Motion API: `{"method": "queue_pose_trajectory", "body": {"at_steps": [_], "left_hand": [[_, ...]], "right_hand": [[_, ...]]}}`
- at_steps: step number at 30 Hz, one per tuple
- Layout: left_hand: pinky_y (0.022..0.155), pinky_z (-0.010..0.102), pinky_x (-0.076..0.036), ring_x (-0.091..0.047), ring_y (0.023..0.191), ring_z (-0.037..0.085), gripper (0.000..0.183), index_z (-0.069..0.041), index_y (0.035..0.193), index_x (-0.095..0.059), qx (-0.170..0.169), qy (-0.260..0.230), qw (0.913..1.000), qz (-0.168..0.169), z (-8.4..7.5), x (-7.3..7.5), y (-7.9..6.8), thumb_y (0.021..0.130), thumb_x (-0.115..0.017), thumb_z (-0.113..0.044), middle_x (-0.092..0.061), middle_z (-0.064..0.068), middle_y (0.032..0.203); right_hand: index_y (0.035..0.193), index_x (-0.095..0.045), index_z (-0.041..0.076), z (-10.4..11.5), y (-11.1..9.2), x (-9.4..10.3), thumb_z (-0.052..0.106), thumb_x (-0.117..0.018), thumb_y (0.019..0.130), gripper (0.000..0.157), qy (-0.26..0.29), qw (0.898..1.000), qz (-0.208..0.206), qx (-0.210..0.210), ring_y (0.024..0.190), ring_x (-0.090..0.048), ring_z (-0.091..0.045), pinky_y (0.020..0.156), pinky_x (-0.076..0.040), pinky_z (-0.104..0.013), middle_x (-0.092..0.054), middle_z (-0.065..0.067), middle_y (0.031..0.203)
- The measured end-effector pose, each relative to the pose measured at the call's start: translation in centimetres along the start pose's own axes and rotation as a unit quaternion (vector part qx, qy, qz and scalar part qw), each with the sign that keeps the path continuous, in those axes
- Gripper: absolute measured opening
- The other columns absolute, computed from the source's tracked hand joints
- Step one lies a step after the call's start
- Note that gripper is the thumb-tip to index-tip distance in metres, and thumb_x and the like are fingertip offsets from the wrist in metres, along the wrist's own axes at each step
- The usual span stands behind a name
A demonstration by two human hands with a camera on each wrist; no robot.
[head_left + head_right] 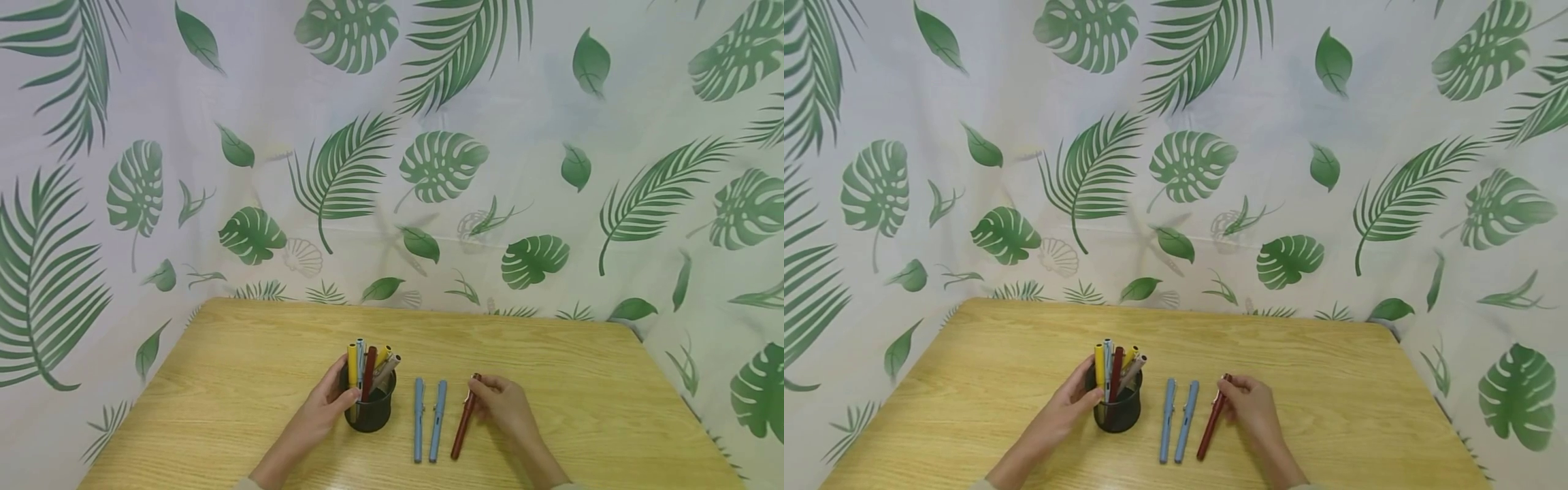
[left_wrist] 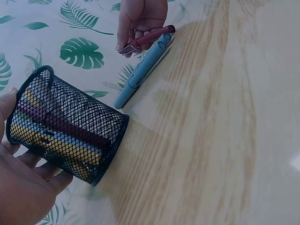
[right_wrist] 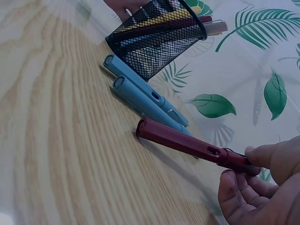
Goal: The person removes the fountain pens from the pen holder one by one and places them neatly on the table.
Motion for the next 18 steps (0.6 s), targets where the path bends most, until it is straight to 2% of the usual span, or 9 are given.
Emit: {"method": "queue_pose_trajectory", "body": {"at_steps": [8,18], "left_hand": [[0.118,0.057,-0.028,-0.02,0.152,0.046,0.079,-0.014,0.167,-0.009,0.007,-0.011,0.9999,0.001,0.0,-0.1,0.1,0.108,-0.058,-0.031,-0.011,0.025,0.169],[0.117,0.058,-0.03,-0.023,0.15,0.048,0.08,-0.01,0.167,-0.007,0.007,-0.004,1.0,0.0,-0.1,-0.1,-0.1,0.108,-0.057,-0.031,-0.017,0.029,0.166]], "right_hand": [[0.117,-0.064,-0.016,0.3,-0.2,-1.0,0.01,-0.068,0.1,0.031,-0.018,1.0,-0.005,0.014,0.063,-0.062,-0.017,0.054,-0.056,-0.027,-0.066,-0.006,0.075],[0.119,-0.062,-0.018,0.1,-0.2,-1.7,0.008,-0.068,0.1,0.033,-0.047,0.999,-0.004,0.02,0.062,-0.063,-0.018,0.054,-0.057,-0.03,-0.07,-0.009,0.079]]}}
Point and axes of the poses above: each hand's wrist, its own y-axis towards the middle knuckle, its own x-axis out of the back of the hand, z = x × y, the point moved 1 cm from there along y, towards the middle knuckle
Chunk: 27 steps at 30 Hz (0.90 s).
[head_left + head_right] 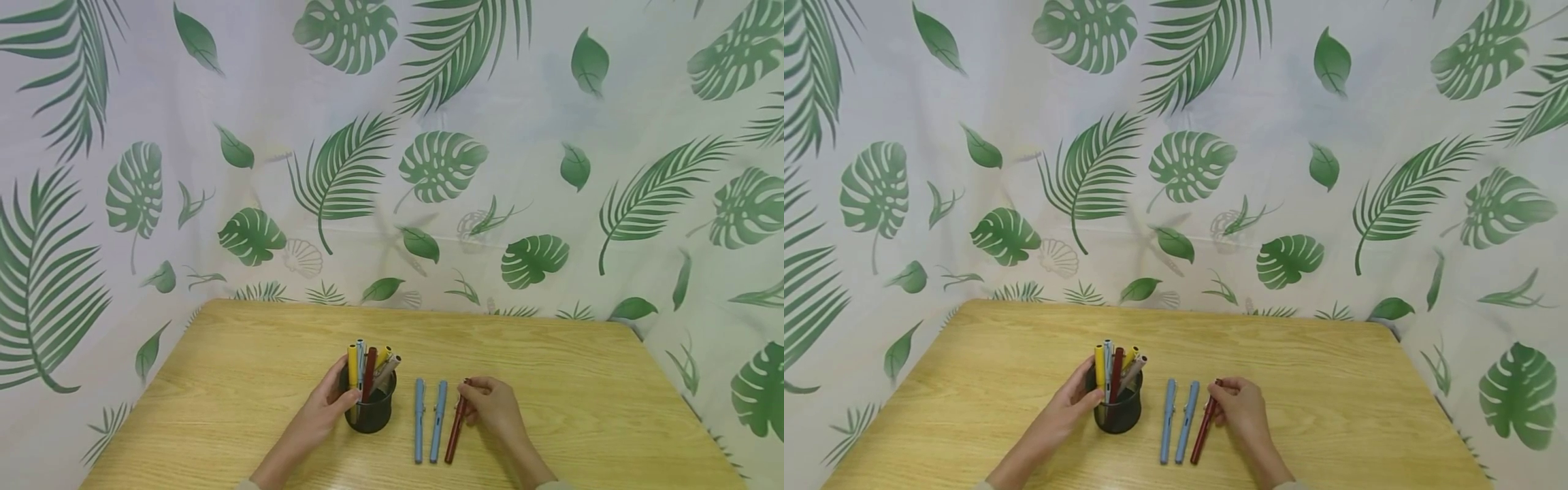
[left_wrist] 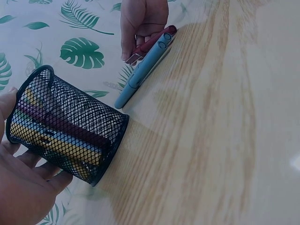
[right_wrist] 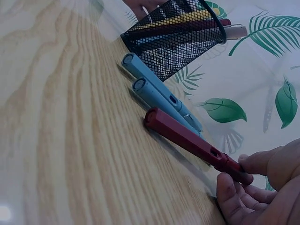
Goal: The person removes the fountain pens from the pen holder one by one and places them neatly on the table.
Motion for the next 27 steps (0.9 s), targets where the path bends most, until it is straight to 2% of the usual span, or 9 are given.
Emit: {"method": "queue_pose_trajectory", "body": {"at_steps": [13,21,27], "left_hand": [[0.119,0.055,-0.028,-0.02,0.153,0.044,0.079,-0.013,0.167,-0.01,0.0,0.0,1.0,-0.007,-0.09,-0.12,-0.02,0.108,-0.059,-0.031,-0.014,0.024,0.169],[0.12,0.054,-0.026,-0.02,0.153,0.042,0.078,-0.012,0.167,-0.011,-0.005,-0.004,1.0,-0.007,-0.01,-0.12,0.01,0.108,-0.059,-0.028,-0.016,0.023,0.169],[0.119,0.055,-0.027,-0.023,0.152,0.043,0.077,-0.014,0.167,-0.012,-0.005,0.005,0.9999,-0.009,0.09,-0.01,0.08,0.108,-0.059,-0.028,-0.019,0.024,0.168]], "right_hand": [[0.113,-0.064,-0.015,0.43,-0.44,-0.34,0.003,-0.069,0.097,0.025,-0.036,0.999,-0.012,0.003,0.057,-0.062,-0.016,0.049,-0.055,-0.027,-0.069,-0.01,0.077],[0.11,-0.065,-0.012,0.22,-0.43,-0.47,0.003,-0.07,0.096,0.021,-0.035,0.999,-0.015,-0.008,0.057,-0.062,-0.015,0.049,-0.054,-0.025,-0.068,-0.009,0.076],[0.114,-0.063,-0.015,-0.01,-0.44,-0.52,0.002,-0.068,0.097,0.024,-0.03,0.999,-0.014,0.005,0.058,-0.063,-0.016,0.049,-0.054,-0.026,-0.069,-0.012,0.078]]}}
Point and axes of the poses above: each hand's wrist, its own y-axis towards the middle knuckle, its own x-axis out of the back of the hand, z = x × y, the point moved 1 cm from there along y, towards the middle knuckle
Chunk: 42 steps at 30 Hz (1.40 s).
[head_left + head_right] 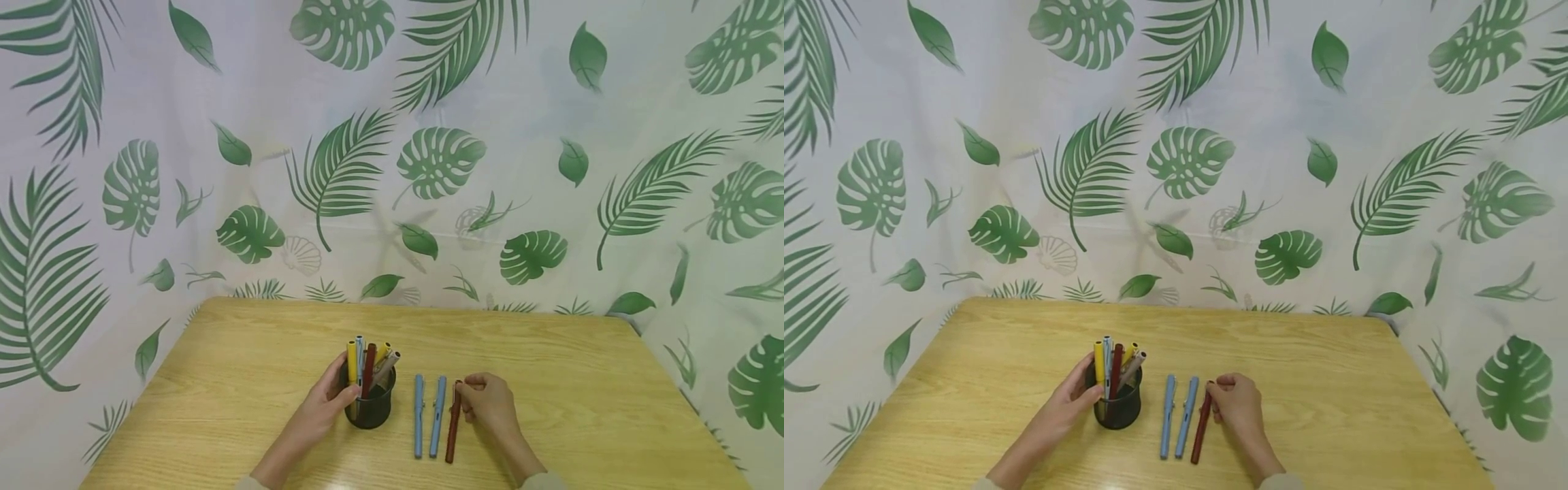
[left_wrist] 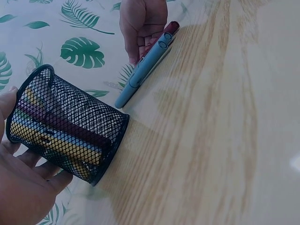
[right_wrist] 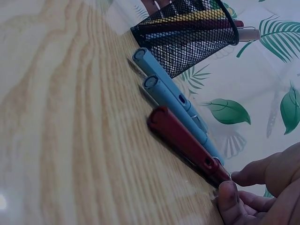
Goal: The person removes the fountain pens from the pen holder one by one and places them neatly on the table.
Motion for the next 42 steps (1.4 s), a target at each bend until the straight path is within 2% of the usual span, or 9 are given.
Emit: {"method": "queue_pose_trajectory", "body": {"at_steps": [5,9,14,19,22,29,37,42], "left_hand": [[0.119,0.056,-0.026,-0.024,0.152,0.044,0.076,-0.013,0.167,-0.012,-0.006,0.002,1.0,0.002,0.0,0.0,0.0,0.108,-0.058,-0.025,-0.021,0.025,0.167],[0.119,0.057,-0.027,-0.024,0.151,0.044,0.076,-0.012,0.167,-0.012,-0.005,-0.001,1.0,0.005,0.0,0.0,0.0,0.108,-0.058,-0.026,-0.021,0.026,0.166],[0.119,0.057,-0.027,-0.026,0.151,0.045,0.076,-0.012,0.167,-0.012,-0.005,-0.003,1.0,0.004,0.0,-0.1,-0.1,0.108,-0.058,-0.026,-0.023,0.026,0.166],[0.119,0.057,-0.026,-0.025,0.151,0.044,0.075,-0.013,0.167,-0.013,-0.008,0.004,1.0,0.002,0.0,-0.1,0.0,0.108,-0.058,-0.025,-0.023,0.025,0.166],[0.119,0.057,-0.026,-0.025,0.151,0.043,0.075,-0.014,0.167,-0.013,-0.009,0.002,1.0,0.001,0.0,-0.1,0.0,0.108,-0.058,-0.025,-0.023,0.024,0.167],[0.119,0.056,-0.026,-0.023,0.152,0.043,0.076,-0.014,0.167,-0.012,-0.003,-0.01,0.9999,0.005,0.2,0.0,0.0,0.108,-0.059,-0.026,-0.019,0.023,0.168],[0.119,0.057,-0.026,-0.023,0.152,0.043,0.076,-0.015,0.167,-0.012,-0.004,-0.01,0.9999,0.005,0.3,-0.1,-0.1,0.108,-0.059,-0.027,-0.02,0.022,0.168],[0.119,0.057,-0.026,-0.024,0.152,0.043,0.076,-0.016,0.167,-0.013,-0.004,-0.011,0.9999,0.003,0.3,-0.1,-0.1,0.108,-0.059,-0.027,-0.021,0.022,0.167]], "right_hand": [[0.115,-0.062,-0.017,0.0,-0.2,0.0,0.0,-0.067,0.097,0.026,0.007,1.0,-0.004,0.013,0.06,-0.064,-0.017,0.05,-0.055,-0.026,-0.07,-0.016,0.084],[0.114,-0.062,-0.017,0.1,-0.4,0.1,0.001,-0.067,0.097,0.025,0.008,1.0,-0.007,0.014,0.061,-0.064,-0.018,0.051,-0.056,-0.026,-0.069,-0.016,0.083],[0.117,-0.064,-0.015,0.3,-0.7,0.0,0.005,-0.064,0.099,0.027,-0.011,1.0,-0.017,0.01,0.06,-0.064,-0.017,0.052,-0.055,-0.025,-0.068,-0.014,0.079],[0.116,-0.067,-0.013,1.1,-0.8,-0.3,0.009,-0.062,0.1,0.027,-0.038,0.998,-0.037,0.034,0.067,-0.064,-0.017,0.055,-0.053,-0.024,-0.07,-0.014,0.087],[0.115,-0.068,-0.012,2.0,-1.1,-0.6,0.008,-0.062,0.1,0.026,-0.023,0.998,-0.036,0.04,0.07,-0.066,-0.019,0.058,-0.055,-0.025,-0.071,-0.015,0.089],[0.122,-0.064,-0.013,4.1,-2.0,-2.1,0.007,-0.061,0.102,0.028,0.045,0.998,0.001,0.032,0.073,-0.065,-0.022,0.062,-0.058,-0.03,-0.069,-0.018,0.09],[0.122,-0.065,-0.012,6.2,-3.0,-4.0,0.009,-0.061,0.102,0.029,0.075,0.996,0.021,0.054,0.08,-0.067,-0.022,0.067,-0.06,-0.033,-0.07,-0.02,0.102],[0.122,-0.066,-0.008,7.2,-3.7,-5.0,0.012,-0.063,0.102,0.028,0.084,0.993,0.037,0.071,0.082,-0.067,-0.024,0.07,-0.06,-0.035,-0.07,-0.013,0.1]]}}
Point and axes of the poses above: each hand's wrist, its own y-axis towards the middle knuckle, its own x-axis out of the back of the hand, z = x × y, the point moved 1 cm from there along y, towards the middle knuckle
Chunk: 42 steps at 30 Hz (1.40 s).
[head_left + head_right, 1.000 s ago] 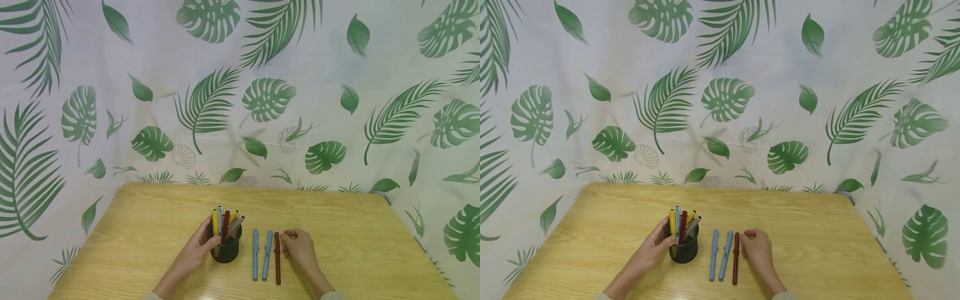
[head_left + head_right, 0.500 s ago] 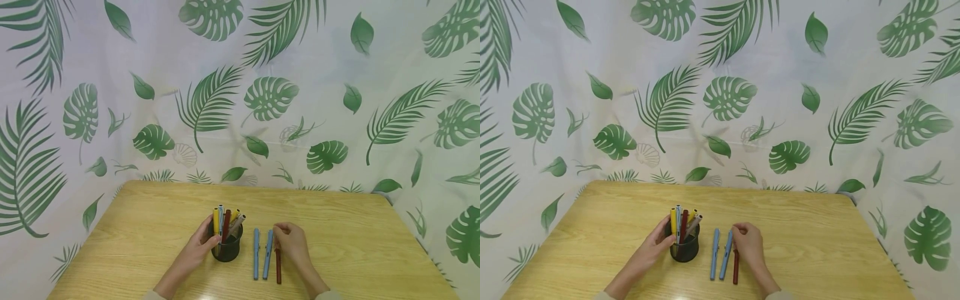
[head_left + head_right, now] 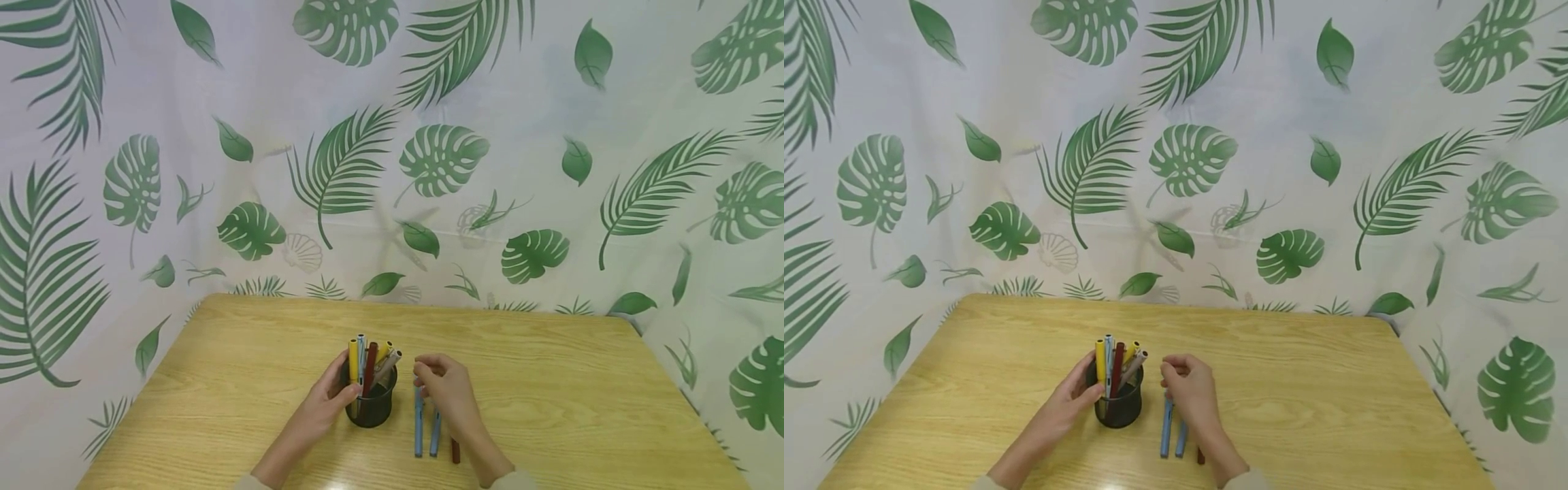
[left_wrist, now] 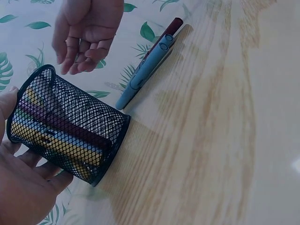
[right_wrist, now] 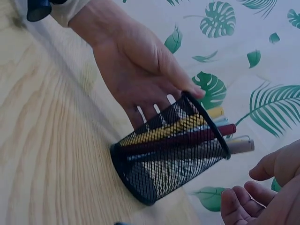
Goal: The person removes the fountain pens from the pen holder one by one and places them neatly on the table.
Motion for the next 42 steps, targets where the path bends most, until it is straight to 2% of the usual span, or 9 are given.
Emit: {"method": "queue_pose_trajectory", "body": {"at_steps": [6,13,19,23,34,39,42], "left_hand": [[0.119,0.057,-0.026,-0.024,0.152,0.042,0.076,-0.016,0.167,-0.013,-0.002,-0.004,1.0,0.002,0.0,0.0,0.0,0.108,-0.059,-0.026,-0.021,0.021,0.168],[0.119,0.058,-0.026,-0.024,0.152,0.042,0.075,-0.018,0.167,-0.013,0.001,-0.008,0.9999,0.006,0.0,0.0,-0.1,0.108,-0.058,-0.027,-0.021,0.02,0.168],[0.12,0.053,-0.025,-0.022,0.153,0.039,0.074,-0.015,0.167,-0.013,-0.012,-0.014,0.9998,0.011,0.0,-0.1,0.0,0.109,-0.057,-0.023,-0.018,0.019,0.169],[0.12,0.053,-0.025,-0.022,0.153,0.039,0.074,-0.014,0.167,-0.012,-0.013,-0.012,0.9998,0.01,0.0,-0.1,0.0,0.109,-0.057,-0.023,-0.018,0.02,0.169],[0.119,0.055,-0.026,-0.022,0.153,0.042,0.077,-0.015,0.167,-0.012,-0.005,-0.005,1.0,0.0,-0.2,0.0,-0.1,0.108,-0.059,-0.025,-0.018,0.023,0.168],[0.119,0.055,-0.026,-0.024,0.152,0.042,0.076,-0.016,0.167,-0.013,-0.004,-0.006,1.0,0.002,-0.1,0.0,-0.1,0.108,-0.058,-0.025,-0.021,0.023,0.168],[0.119,0.057,-0.026,-0.024,0.152,0.043,0.075,-0.016,0.167,-0.013,-0.001,-0.007,1.0,0.002,-0.1,0.0,-0.1,0.108,-0.058,-0.025,-0.021,0.023,0.167]], "right_hand": [[0.118,-0.069,-0.006,0.9,-0.2,-1.3,0.012,-0.068,0.099,0.027,0.012,1.0,0.007,0.006,0.086,-0.066,-0.022,0.07,-0.059,-0.031,-0.07,-0.014,0.1],[0.118,-0.069,-0.005,1.4,0.0,-2.3,0.014,-0.072,0.096,0.029,-0.001,1.0,0.006,0.007,0.09,-0.064,-0.017,0.076,-0.06,-0.037,-0.071,-0.011,0.105],[0.112,-0.073,-0.002,1.2,0.2,-3.0,0.014,-0.076,0.094,0.024,-0.01,1.0,0.01,0.019,0.084,-0.061,-0.015,0.07,-0.053,-0.023,-0.07,-0.008,0.098],[0.11,-0.073,-0.003,0.8,0.3,-3.5,0.011,-0.076,0.094,0.021,-0.016,0.999,0.012,0.031,0.083,-0.062,-0.014,0.069,-0.053,-0.021,-0.07,-0.008,0.097],[0.105,-0.077,0.001,0.4,0.0,-3.9,0.02,-0.075,0.096,0.02,-0.025,0.999,0.003,0.039,0.09,-0.065,-0.019,0.074,-0.053,-0.029,-0.073,-0.008,0.101],[0.11,-0.076,0.002,0.9,-0.5,-3.3,0.023,-0.072,0.099,0.024,-0.017,0.999,-0.012,0.042,0.095,-0.065,-0.02,0.081,-0.056,-0.034,-0.072,-0.007,0.104],[0.114,-0.076,0.002,1.3,-0.5,-2.8,0.023,-0.072,0.1,0.027,0.006,0.999,-0.025,0.048,0.098,-0.066,-0.025,0.084,-0.057,-0.036,-0.073,-0.009,0.11]]}}
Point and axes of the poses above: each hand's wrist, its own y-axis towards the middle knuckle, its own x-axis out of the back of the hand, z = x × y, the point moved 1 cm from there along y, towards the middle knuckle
